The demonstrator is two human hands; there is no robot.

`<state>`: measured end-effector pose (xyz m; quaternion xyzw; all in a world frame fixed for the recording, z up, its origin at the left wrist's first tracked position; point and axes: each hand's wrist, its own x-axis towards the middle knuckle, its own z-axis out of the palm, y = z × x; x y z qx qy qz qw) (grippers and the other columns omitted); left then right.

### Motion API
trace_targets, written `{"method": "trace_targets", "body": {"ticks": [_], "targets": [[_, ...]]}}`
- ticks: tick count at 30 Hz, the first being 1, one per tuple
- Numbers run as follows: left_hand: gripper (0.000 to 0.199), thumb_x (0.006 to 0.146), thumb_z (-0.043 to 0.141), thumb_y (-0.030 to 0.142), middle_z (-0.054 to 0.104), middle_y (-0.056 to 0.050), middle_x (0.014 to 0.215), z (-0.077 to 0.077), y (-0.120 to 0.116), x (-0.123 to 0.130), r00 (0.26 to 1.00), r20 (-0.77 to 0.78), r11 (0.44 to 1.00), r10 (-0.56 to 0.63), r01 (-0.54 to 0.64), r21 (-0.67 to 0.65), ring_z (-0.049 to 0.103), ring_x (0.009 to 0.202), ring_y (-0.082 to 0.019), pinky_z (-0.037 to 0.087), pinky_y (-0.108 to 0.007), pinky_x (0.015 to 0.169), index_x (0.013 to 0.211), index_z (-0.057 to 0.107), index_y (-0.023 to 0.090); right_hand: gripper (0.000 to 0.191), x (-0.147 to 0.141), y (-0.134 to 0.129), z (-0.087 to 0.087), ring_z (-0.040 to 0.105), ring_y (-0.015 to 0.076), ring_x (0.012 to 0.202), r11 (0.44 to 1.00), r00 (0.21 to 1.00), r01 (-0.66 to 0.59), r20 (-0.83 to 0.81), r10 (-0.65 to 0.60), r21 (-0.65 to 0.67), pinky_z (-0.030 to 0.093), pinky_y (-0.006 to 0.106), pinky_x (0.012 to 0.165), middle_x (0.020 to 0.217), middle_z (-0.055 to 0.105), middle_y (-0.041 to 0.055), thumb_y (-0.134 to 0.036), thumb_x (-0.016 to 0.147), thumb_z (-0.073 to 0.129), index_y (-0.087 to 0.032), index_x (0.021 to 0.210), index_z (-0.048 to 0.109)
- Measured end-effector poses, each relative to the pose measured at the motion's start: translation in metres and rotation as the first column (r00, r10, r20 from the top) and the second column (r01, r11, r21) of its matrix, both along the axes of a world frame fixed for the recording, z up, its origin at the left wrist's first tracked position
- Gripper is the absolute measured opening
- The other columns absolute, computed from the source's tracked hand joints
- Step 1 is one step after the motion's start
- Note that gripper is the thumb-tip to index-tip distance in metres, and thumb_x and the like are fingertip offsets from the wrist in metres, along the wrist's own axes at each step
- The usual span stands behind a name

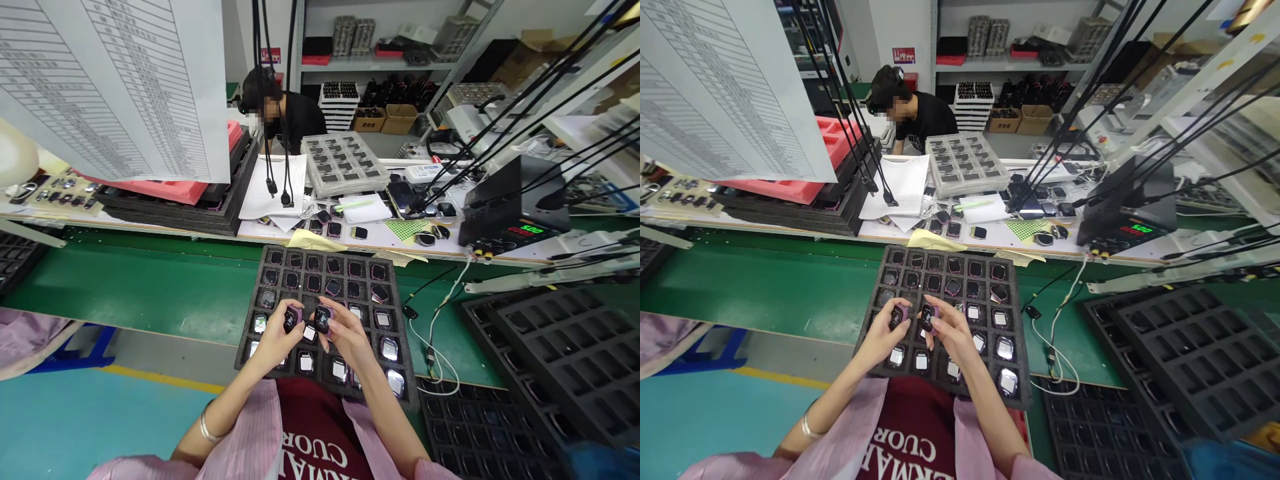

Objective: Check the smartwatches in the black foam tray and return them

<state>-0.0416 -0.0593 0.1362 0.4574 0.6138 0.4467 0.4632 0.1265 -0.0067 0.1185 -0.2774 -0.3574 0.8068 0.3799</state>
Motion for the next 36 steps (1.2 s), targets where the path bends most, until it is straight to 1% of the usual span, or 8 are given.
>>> {"method": "trace_targets", "body": {"ticks": [5,10,15,20,24,30,34,36], "targets": [[0.032,0.079,0.056,0.018,0.059,-0.003,0.100,0.001,0.000,0.000,0.999,0.024,0.999,0.029,-0.030,0.018,0.056,0.094,-0.019,0.042,-0.030,0.087,0.110,0.052,0.020,0.042,-0.001,0.000,0.002,0.056,0.0115,0.048,1.000,1.000,0.003,0.008,-0.003,0.028,0.045,0.024,0.040,0.092,0.071,0.0073,-0.032,0.080,0.069,-0.025,0.121,0.063],[0.029,0.076,0.055,0.013,0.059,-0.001,0.091,0.001,0.000,-0.001,0.999,-0.001,0.999,0.033,-0.033,0.008,0.056,0.087,-0.017,0.043,-0.029,0.083,0.104,0.054,0.020,0.039,-0.001,0.000,0.001,0.056,0.0114,0.048,1.000,1.000,0.004,0.007,-0.004,0.015,0.044,0.023,0.040,0.088,0.069,0.0057,-0.029,0.079,0.070,-0.024,0.117,0.066],[0.032,0.080,0.054,0.017,0.058,-0.003,0.097,0.001,-0.001,0.000,0.999,0.014,0.999,0.039,-0.039,0.031,0.056,0.089,-0.017,0.043,-0.029,0.083,0.112,0.051,0.020,0.043,-0.001,0.000,0.000,0.055,0.0109,0.048,0.999,1.000,0.003,0.009,-0.004,0.033,0.045,0.024,0.040,0.093,0.070,0.0080,-0.031,0.081,0.068,-0.024,0.122,0.062],[0.028,0.076,0.055,0.013,0.058,-0.001,0.091,0.002,-0.001,0.000,0.999,-0.015,0.999,0.033,-0.032,0.023,0.056,0.087,-0.018,0.043,-0.029,0.083,0.104,0.053,0.020,0.041,-0.001,0.000,0.001,0.056,0.0115,0.048,1.000,1.000,0.000,0.010,0.000,0.027,0.045,0.024,0.040,0.091,0.070,0.0075,-0.030,0.080,0.069,-0.024,0.120,0.064],[0.032,0.078,0.055,0.017,0.059,-0.002,0.095,0.003,-0.002,-0.001,0.998,0.009,0.998,0.056,-0.057,0.030,0.056,0.089,-0.018,0.043,-0.029,0.083,0.110,0.051,0.020,0.041,0.000,0.000,0.002,0.056,0.0111,0.048,0.999,1.000,0.010,0.005,-0.010,0.054,0.044,0.024,0.040,0.093,0.070,0.0077,-0.032,0.081,0.068,-0.025,0.121,0.063],[0.028,0.077,0.055,0.015,0.055,0.000,0.087,0.010,-0.006,-0.001,0.998,-0.001,0.997,0.065,-0.065,0.034,0.054,0.082,-0.016,0.042,-0.027,0.078,0.105,0.052,0.021,0.044,0.002,-0.002,0.008,0.054,0.0117,0.043,0.998,1.000,0.014,0.015,-0.015,0.067,0.042,0.025,0.037,0.092,0.071,0.0085,-0.035,0.077,0.071,-0.022,0.119,0.064],[0.031,0.082,0.055,0.020,0.052,0.002,0.086,0.013,-0.010,0.001,0.997,0.052,0.997,0.064,-0.066,0.043,0.052,0.076,-0.014,0.042,-0.025,0.073,0.112,0.049,0.022,0.043,0.003,-0.004,0.012,0.054,0.0112,0.045,0.996,1.000,0.008,-0.018,-0.007,0.084,0.042,0.023,0.035,0.091,0.071,0.0080,-0.036,0.078,0.070,-0.025,0.120,0.064],[0.030,0.081,0.055,0.019,0.052,0.002,0.084,0.012,-0.010,0.001,0.997,0.045,0.997,0.064,-0.066,0.045,0.052,0.075,-0.014,0.042,-0.025,0.073,0.111,0.049,0.022,0.041,0.003,-0.004,0.012,0.055,0.0110,0.045,0.996,1.000,-0.003,-0.021,0.005,0.086,0.043,0.023,0.036,0.092,0.071,0.0080,-0.034,0.079,0.070,-0.025,0.119,0.065]]}}
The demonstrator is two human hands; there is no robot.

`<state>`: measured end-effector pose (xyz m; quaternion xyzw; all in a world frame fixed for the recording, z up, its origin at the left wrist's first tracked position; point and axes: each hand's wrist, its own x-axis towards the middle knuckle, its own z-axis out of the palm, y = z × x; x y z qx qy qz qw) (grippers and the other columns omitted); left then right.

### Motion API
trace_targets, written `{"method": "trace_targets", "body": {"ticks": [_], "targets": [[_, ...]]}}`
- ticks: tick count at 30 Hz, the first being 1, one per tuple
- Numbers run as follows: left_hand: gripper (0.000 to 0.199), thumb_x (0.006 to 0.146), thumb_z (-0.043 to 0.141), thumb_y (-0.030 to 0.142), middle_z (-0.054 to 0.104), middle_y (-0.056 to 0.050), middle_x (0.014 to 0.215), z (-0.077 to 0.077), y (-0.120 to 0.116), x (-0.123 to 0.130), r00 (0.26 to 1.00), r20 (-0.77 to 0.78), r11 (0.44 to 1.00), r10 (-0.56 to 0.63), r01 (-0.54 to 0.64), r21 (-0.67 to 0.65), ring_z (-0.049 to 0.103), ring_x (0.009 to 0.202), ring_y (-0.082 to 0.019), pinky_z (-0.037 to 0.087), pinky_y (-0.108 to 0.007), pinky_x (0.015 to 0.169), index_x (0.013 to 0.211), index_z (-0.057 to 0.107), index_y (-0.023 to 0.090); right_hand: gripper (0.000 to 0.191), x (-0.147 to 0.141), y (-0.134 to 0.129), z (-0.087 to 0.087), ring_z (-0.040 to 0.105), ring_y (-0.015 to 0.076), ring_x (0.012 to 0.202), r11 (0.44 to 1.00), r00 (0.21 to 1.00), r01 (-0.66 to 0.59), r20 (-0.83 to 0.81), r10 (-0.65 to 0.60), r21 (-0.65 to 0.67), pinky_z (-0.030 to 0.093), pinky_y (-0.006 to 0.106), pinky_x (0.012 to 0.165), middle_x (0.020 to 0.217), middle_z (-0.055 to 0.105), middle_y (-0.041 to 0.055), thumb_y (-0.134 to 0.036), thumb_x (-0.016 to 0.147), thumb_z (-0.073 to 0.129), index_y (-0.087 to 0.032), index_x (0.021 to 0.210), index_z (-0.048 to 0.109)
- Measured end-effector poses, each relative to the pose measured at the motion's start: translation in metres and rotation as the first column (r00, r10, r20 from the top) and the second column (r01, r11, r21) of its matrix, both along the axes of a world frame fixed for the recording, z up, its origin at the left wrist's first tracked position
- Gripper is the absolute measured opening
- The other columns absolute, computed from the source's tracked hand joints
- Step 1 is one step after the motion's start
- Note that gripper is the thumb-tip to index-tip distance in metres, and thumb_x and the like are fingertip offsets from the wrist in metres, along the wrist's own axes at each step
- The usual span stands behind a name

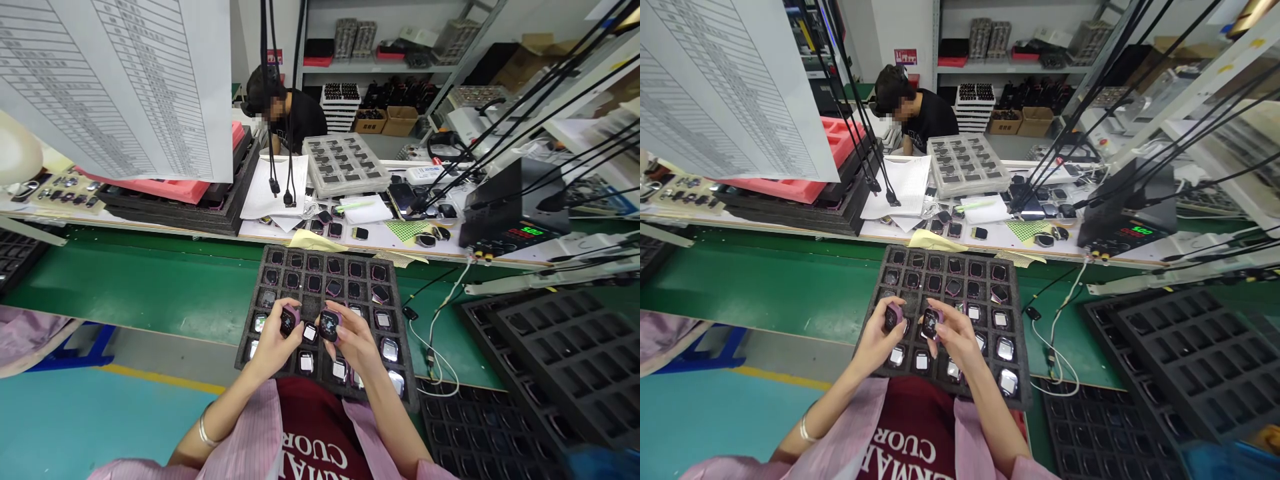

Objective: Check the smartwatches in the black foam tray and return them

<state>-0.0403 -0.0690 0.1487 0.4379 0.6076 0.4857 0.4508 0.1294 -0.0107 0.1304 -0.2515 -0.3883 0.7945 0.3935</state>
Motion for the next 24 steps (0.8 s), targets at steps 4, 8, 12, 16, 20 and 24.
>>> {"method": "trace_targets", "body": {"ticks": [4,8,12,16,20,24], "targets": [[0.030,0.079,0.056,0.017,0.057,-0.001,0.090,-0.006,0.003,0.000,1.000,-0.030,1.000,-0.007,0.006,-0.029,0.056,0.083,-0.016,0.044,-0.027,0.078,0.108,0.052,0.020,0.044,0.000,0.001,-0.003,0.057,0.0120,0.046,0.999,0.999,-0.028,0.030,0.028,-0.020,0.046,0.026,0.039,0.095,0.071,0.0093,-0.034,0.081,0.068,-0.024,0.123,0.062],[0.043,0.079,0.060,0.023,0.056,-0.002,0.095,-0.009,0.005,-0.004,0.984,0.172,0.995,-0.039,0.055,-0.087,0.058,0.075,-0.015,0.049,-0.027,0.066,0.120,0.047,0.021,0.048,-0.001,0.001,-0.002,0.064,0.0155,0.056,0.999,0.997,-0.043,0.070,0.044,-0.021,0.052,0.029,0.048,0.103,0.070,0.0112,-0.032,0.083,0.066,-0.022,0.129,0.056],[0.045,0.077,0.060,0.025,0.061,-0.004,0.093,-0.005,0.004,-0.009,0.890,0.452,0.986,-0.060,0.124,-0.113,0.063,0.080,-0.018,0.054,-0.030,0.067,0.121,0.048,0.020,0.039,-0.002,-0.001,0.001,0.066,0.0166,0.062,1.000,0.993,-0.009,0.120,0.009,0.005,0.053,0.028,0.050,0.110,0.068,0.0112,-0.028,0.084,0.065,-0.023,0.122,0.058],[0.042,0.079,0.055,0.022,0.066,-0.006,0.094,-0.004,0.003,-0.012,0.836,0.547,0.982,-0.034,0.128,-0.135,0.065,0.089,-0.021,0.056,-0.033,0.074,0.121,0.052,0.020,0.038,-0.002,-0.002,-0.001,0.066,0.0167,0.058,0.999,0.990,0.010,0.142,-0.016,0.038,0.051,0.027,0.047,0.106,0.070,0.0114,-0.025,0.084,0.063,-0.022,0.121,0.059],[0.039,0.081,0.053,0.022,0.068,-0.007,0.096,-0.009,0.001,-0.013,0.831,0.554,0.982,-0.054,0.145,-0.122,0.065,0.091,-0.021,0.056,-0.033,0.073,0.120,0.053,0.020,0.045,-0.001,-0.004,0.000,0.066,0.0174,0.056,0.998,0.987,0.050,0.150,-0.055,0.037,0.050,0.028,0.045,0.104,0.072,0.0125,-0.025,0.083,0.063,-0.021,0.127,0.056],[0.038,0.082,0.053,0.022,0.068,-0.006,0.098,-0.011,0.000,-0.012,0.834,0.548,0.983,-0.060,0.143,-0.111,0.065,0.092,-0.021,0.057,-0.033,0.073,0.119,0.054,0.021,0.046,0.000,-0.006,0.001,0.066,0.0182,0.056,0.997,0.987,0.070,0.142,-0.073,0.022,0.050,0.028,0.044,0.104,0.072,0.0124,-0.024,0.083,0.063,-0.022,0.128,0.056]]}}
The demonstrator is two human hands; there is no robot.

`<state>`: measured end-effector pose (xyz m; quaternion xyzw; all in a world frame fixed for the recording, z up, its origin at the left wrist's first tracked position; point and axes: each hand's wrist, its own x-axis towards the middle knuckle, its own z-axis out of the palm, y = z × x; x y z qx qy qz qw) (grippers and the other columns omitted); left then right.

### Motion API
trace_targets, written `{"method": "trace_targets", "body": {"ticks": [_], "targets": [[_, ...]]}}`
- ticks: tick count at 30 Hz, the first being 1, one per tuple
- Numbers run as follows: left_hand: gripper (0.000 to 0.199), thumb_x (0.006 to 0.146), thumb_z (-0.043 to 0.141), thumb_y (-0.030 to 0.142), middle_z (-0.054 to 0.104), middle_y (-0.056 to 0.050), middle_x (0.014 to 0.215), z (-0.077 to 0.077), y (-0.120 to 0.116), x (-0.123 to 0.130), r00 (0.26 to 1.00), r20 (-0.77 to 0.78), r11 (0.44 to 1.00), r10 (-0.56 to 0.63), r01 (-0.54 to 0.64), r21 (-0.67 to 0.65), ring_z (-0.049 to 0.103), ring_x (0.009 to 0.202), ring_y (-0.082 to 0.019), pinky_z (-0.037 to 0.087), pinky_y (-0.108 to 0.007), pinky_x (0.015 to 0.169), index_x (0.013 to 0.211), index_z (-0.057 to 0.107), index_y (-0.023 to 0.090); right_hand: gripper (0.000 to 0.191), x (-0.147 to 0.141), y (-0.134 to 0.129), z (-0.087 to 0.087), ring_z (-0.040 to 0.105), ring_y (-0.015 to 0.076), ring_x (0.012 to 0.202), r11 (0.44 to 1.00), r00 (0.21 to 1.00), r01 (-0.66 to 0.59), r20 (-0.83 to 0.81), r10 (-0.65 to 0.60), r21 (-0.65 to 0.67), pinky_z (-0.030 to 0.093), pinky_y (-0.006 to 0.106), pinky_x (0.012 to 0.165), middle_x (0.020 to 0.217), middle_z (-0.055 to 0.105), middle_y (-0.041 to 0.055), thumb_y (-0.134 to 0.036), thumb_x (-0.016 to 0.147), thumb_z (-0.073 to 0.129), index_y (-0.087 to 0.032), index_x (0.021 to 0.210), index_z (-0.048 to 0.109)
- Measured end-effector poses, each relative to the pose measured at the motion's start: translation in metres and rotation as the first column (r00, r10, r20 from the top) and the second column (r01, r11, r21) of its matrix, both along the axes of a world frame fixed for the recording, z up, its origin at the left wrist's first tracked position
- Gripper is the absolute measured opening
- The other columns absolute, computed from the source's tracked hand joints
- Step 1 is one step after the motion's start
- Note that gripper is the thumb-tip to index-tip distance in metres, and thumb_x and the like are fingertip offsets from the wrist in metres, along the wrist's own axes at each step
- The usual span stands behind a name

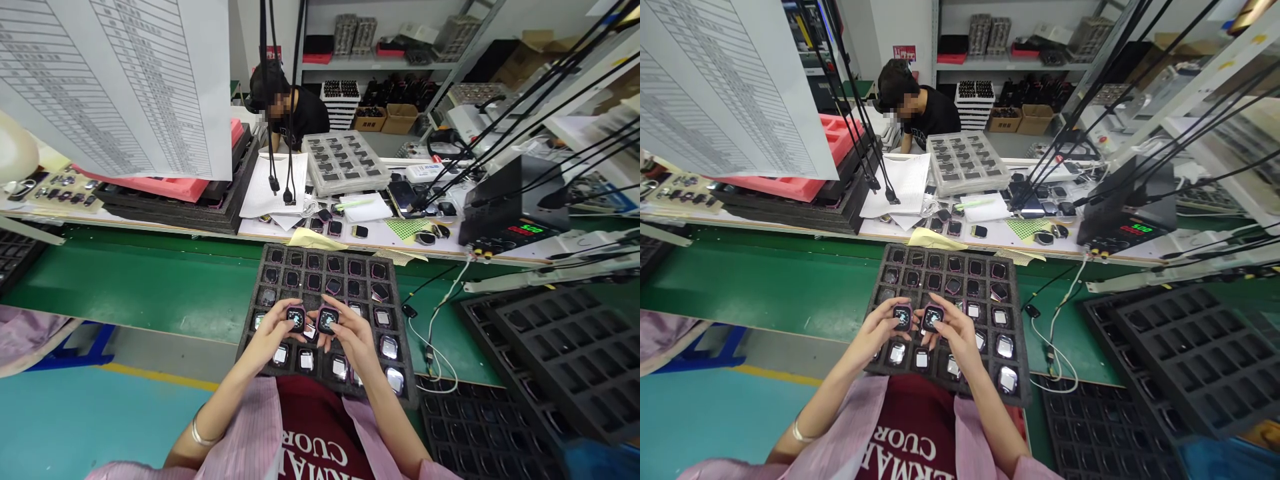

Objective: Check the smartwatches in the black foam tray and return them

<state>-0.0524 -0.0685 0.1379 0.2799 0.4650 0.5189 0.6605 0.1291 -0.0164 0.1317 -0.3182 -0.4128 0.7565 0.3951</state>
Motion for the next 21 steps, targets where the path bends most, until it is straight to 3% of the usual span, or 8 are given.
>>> {"method": "trace_targets", "body": {"ticks": [10,16,21], "targets": [[0.036,0.083,0.053,0.021,0.065,-0.006,0.095,0.007,0.002,0.002,0.999,-0.023,1.000,-0.023,0.024,0.014,0.064,0.087,-0.020,0.055,-0.032,0.072,0.119,0.051,0.019,0.045,-0.001,-0.002,0.001,0.065,0.0166,0.054,0.999,1.000,0.020,0.016,-0.020,0.025,0.048,0.026,0.042,0.105,0.072,0.0131,-0.024,0.084,0.062,-0.021,0.129,0.056],[0.038,0.077,0.062,0.018,0.055,0.000,0.088,0.004,0.003,0.007,0.948,-0.319,0.999,0.020,-0.005,0.047,0.055,0.071,-0.012,0.047,-0.024,0.064,0.114,0.051,0.020,0.041,-0.003,-0.001,0.001,0.065,0.0168,0.066,1.000,0.999,-0.009,-0.054,0.010,0.017,0.054,0.029,0.054,0.111,0.069,0.0105,-0.026,0.082,0.068,-0.025,0.122,0.062],[0.030,0.076,0.057,0.013,0.056,-0.002,0.090,-0.001,0.001,0.010,0.888,-0.460,0.997,0.008,0.025,0.066,0.054,0.079,-0.016,0.045,-0.027,0.071,0.106,0.055,0.019,0.038,-0.004,-0.002,-0.007,0.063,0.0139,0.058,1.000,0.998,-0.014,-0.055,0.014,0.011,0.055,0.028,0.052,0.103,0.071,0.0075,-0.026,0.077,0.074,-0.025,0.114,0.067]]}}
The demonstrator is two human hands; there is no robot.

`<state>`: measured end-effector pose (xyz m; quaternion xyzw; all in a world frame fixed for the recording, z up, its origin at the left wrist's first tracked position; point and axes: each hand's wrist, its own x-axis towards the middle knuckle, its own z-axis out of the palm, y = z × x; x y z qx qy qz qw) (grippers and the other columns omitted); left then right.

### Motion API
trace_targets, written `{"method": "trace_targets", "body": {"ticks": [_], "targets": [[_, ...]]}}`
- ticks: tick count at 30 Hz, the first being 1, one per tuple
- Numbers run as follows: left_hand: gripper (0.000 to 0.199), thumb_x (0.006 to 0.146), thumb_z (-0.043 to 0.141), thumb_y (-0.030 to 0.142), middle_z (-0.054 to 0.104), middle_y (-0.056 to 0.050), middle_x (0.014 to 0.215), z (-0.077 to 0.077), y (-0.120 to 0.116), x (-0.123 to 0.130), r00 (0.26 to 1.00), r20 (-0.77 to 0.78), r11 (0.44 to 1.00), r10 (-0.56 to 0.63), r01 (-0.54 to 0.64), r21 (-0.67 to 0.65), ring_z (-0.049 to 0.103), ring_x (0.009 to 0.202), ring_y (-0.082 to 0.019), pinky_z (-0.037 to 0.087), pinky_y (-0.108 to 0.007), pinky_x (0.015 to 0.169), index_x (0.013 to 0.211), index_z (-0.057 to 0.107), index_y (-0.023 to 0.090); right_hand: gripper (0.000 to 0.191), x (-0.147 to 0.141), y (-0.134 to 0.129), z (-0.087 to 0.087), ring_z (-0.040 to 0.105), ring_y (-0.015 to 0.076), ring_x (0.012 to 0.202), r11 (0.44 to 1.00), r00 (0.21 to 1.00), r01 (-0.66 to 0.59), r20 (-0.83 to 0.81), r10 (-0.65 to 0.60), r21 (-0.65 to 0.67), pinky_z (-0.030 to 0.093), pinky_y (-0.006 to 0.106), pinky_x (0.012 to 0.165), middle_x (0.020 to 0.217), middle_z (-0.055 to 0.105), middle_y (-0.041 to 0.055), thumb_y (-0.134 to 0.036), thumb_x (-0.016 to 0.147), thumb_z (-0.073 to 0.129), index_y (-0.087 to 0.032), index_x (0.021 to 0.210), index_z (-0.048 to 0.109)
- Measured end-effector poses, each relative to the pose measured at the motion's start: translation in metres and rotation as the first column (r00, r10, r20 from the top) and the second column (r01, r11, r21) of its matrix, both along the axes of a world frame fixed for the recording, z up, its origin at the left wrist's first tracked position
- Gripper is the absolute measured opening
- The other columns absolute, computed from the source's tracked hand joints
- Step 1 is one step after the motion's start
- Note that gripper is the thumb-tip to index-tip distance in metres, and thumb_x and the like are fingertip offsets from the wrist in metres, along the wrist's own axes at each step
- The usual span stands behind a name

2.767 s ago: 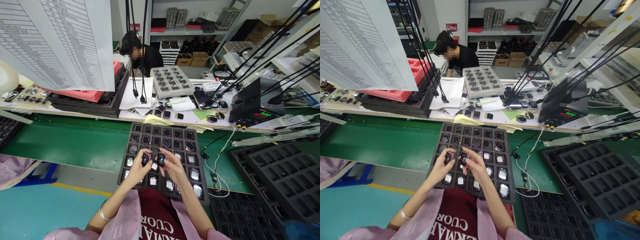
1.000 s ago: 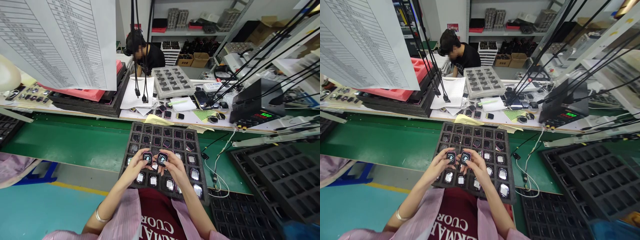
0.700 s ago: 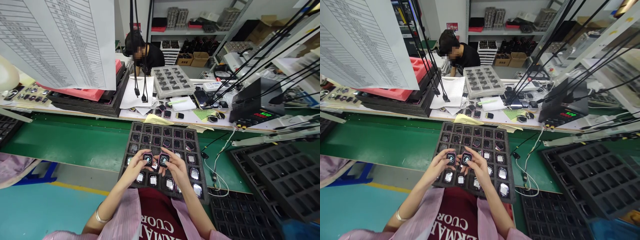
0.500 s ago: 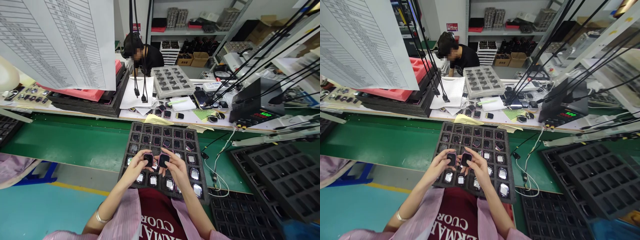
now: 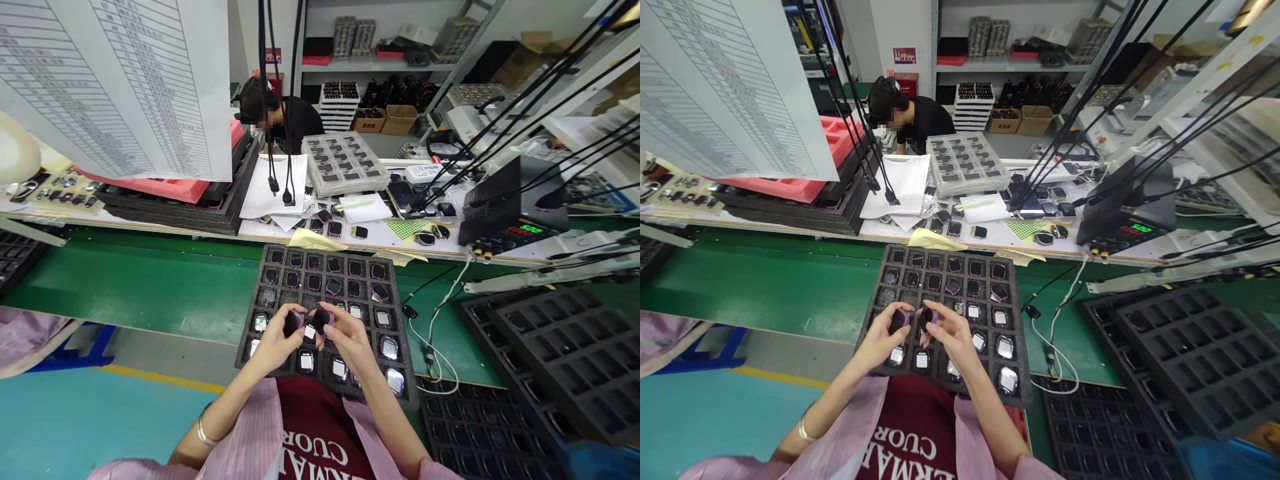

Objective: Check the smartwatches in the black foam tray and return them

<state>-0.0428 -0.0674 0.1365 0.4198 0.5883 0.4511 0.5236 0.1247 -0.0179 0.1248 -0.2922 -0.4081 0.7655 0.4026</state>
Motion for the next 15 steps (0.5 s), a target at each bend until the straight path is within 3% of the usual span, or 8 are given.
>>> {"method": "trace_targets", "body": {"ticks": [8,12,15], "targets": [[0.035,0.081,0.055,0.018,0.054,-0.002,0.094,0.014,-0.005,0.001,1.000,-0.030,1.000,-0.007,0.008,0.028,0.053,0.082,-0.016,0.043,-0.027,0.075,0.116,0.049,0.019,0.040,0.002,-0.001,0.006,0.063,0.0126,0.052,0.997,0.992,-0.077,-0.104,0.075,-0.016,0.052,0.026,0.046,0.101,0.070,0.0077,-0.027,0.080,0.070,-0.025,0.120,0.065],[0.031,0.078,0.053,0.013,0.056,-0.001,0.092,0.015,-0.005,0.001,0.996,-0.089,0.998,0.008,-0.003,0.061,0.053,0.086,-0.016,0.042,-0.028,0.082,0.108,0.052,0.019,0.039,0.002,-0.001,0.004,0.062,0.0121,0.050,0.997,0.993,-0.069,-0.100,0.065,-0.037,0.050,0.025,0.044,0.100,0.071,0.0079,-0.026,0.080,0.070,-0.024,0.119,0.066],[0.035,0.079,0.054,0.016,0.057,-0.002,0.096,0.013,-0.005,0.001,0.997,-0.077,0.998,0.012,-0.007,0.059,0.054,0.088,-0.017,0.042,-0.028,0.082,0.114,0.051,0.020,0.040,0.002,-0.001,0.004,0.061,0.0125,0.050,0.997,0.994,-0.057,-0.093,0.053,-0.043,0.050,0.026,0.043,0.100,0.071,0.0082,-0.027,0.079,0.071,-0.024,0.119,0.066]]}}
